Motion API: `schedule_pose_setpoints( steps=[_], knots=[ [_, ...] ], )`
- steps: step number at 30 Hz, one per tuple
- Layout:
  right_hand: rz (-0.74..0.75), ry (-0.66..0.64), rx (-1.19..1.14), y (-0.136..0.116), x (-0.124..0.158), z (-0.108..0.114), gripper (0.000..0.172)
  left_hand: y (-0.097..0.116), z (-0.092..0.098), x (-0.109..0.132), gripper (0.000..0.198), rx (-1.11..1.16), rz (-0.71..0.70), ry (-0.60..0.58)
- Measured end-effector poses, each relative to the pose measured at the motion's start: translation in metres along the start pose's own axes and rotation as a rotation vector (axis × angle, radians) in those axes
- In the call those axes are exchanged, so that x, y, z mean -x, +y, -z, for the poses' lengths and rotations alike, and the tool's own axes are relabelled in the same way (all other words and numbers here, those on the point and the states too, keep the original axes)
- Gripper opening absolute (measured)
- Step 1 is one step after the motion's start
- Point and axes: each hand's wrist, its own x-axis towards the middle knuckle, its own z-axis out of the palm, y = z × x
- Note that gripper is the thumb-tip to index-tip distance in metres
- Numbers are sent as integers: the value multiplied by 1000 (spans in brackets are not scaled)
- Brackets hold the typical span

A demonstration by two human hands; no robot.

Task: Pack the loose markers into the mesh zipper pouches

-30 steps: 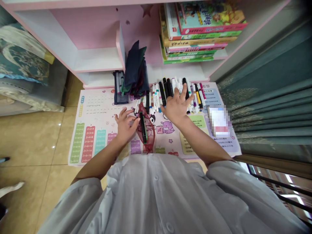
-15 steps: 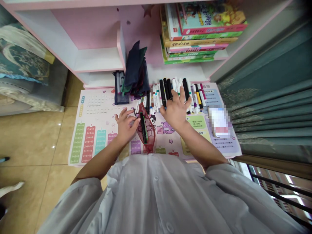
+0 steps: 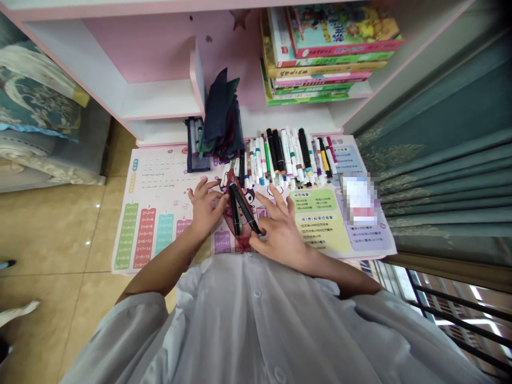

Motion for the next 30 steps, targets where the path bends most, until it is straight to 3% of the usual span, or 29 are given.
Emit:
schedule_pose_setpoints(
  steps=[12,20,22,25,28,30],
  knots=[
    [-70,-154,96,-3,-20,-43,21,0,-2,0,25,-15,31,-11],
    [-64,-188,109,0,-26,-49,21,-2,-3,-1,25,-9,13,4],
    [-49,-149,80,2,-29,-46,20,-3,-2,0,24,-18,26,-10],
    [-57,17,72,10,-41,-39,24,-4,-2,0,23,-15,40,-19],
    [-143,193,161,27,-64,-32,26,-4,-2,0,23,-4,41,-13],
    [-231,225,240,39,-82,-31,23,-3,-2,0,24,-2,42,-15]
  ],
)
